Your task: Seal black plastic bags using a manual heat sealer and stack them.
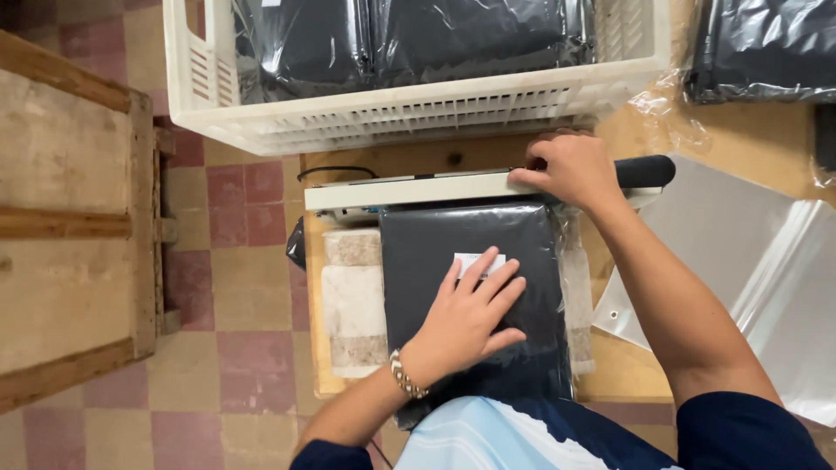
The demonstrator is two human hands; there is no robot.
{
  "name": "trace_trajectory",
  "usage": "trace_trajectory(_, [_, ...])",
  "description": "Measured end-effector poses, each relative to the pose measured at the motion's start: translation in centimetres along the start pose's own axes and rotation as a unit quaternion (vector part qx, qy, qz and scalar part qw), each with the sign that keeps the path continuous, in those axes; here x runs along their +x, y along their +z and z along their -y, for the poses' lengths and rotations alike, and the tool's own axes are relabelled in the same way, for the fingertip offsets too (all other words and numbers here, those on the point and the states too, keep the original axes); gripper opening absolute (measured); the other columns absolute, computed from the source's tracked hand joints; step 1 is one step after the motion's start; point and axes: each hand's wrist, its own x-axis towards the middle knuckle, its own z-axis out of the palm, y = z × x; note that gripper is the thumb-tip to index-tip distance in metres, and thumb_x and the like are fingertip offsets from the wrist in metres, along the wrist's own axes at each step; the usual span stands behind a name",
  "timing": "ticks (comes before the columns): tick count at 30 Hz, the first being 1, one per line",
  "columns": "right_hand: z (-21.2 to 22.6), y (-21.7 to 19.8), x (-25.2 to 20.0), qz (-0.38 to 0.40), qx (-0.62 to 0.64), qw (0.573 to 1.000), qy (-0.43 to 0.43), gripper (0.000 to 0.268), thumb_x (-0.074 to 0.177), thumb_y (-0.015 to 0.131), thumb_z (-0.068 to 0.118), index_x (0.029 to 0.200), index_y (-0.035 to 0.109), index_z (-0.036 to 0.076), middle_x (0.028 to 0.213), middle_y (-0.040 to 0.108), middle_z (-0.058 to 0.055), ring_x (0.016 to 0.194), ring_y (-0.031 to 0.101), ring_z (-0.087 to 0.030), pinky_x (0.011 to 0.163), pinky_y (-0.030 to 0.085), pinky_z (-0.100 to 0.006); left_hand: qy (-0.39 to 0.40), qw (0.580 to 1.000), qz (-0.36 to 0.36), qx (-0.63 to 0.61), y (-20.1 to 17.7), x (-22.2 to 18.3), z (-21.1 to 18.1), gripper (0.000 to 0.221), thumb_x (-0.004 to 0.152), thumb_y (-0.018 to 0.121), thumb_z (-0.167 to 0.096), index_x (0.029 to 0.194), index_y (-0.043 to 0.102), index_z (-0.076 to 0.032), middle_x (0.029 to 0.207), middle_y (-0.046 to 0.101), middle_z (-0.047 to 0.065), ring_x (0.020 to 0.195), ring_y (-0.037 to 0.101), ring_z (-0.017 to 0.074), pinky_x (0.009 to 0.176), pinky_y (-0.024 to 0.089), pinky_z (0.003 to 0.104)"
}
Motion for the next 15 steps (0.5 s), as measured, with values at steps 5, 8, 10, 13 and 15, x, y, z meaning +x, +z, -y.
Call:
trace_trajectory(5, [1.2, -2.6, 0.1, 0.040, 0.020, 0.999, -0.002, 0.053, 0.089, 0.058, 0.079, 0.090, 0.073, 0.028, 0.078, 0.070, -0.001, 0.083, 0.070, -0.023, 0.067, 0.051, -0.038, -0.157, 0.987, -0.034, 0.008, -2.0, -4.0, -0.1, 0.056, 0.093, 0.062, -0.050, 0.132, 0.058, -0.009, 0.136, 0.058, 0.012, 0.129, 0.045, 0.0387, 0.094, 0.041, 0.056])
trace_trajectory(8, [1.4, -3.2, 0.2, 0.073, 0.031, 0.997, 0.001, 0.054, 0.091, 0.061, 0.074, 0.093, 0.076, 0.022, 0.082, 0.074, -0.005, 0.081, 0.070, -0.027, 0.063, 0.049, -0.041, -0.305, 0.951, -0.052, 0.000, -2.4, -8.9, 0.1, 0.033, 0.092, 0.068, -0.044, 0.102, 0.063, -0.013, 0.101, 0.063, 0.003, 0.094, 0.058, 0.0267, 0.073, 0.048, 0.040])
trace_trajectory(10, [1.4, -3.0, 0.1, 0.077, 0.025, 0.997, -0.003, 0.055, 0.091, 0.060, 0.076, 0.096, 0.077, 0.024, 0.085, 0.076, -0.006, 0.084, 0.072, -0.028, 0.065, 0.051, -0.041, -0.378, 0.924, -0.051, -0.001, -2.9, -12.0, 0.0, 0.028, 0.093, 0.068, -0.041, 0.085, 0.062, -0.015, 0.076, 0.062, 0.001, 0.074, 0.061, 0.0232, 0.065, 0.047, 0.038])
trace_trajectory(13, [1.1, -2.4, 0.1, 0.084, 0.002, 0.996, -0.009, 0.061, 0.094, 0.059, 0.081, 0.097, 0.078, 0.023, 0.082, 0.076, -0.004, 0.079, 0.072, -0.024, 0.067, 0.050, -0.039, -0.575, 0.796, 0.186, -0.024, -2.8, -15.5, 0.0, 0.056, 0.095, 0.049, -0.069, 0.072, 0.053, -0.018, 0.065, 0.065, 0.002, 0.069, 0.065, 0.0281, 0.061, 0.046, 0.042])
trace_trajectory(15, [0.1, -1.0, -0.3, 0.013, -0.041, 0.999, -0.032, 0.060, 0.097, 0.061, 0.083, 0.103, 0.080, 0.027, 0.084, 0.077, -0.004, 0.080, 0.074, -0.027, 0.065, 0.052, -0.038, -0.553, 0.763, 0.311, -0.123, -1.5, -17.6, 0.2, 0.071, 0.090, 0.028, -0.078, 0.081, 0.061, -0.016, 0.083, 0.074, 0.009, 0.084, 0.069, 0.0331, 0.069, 0.047, 0.044])
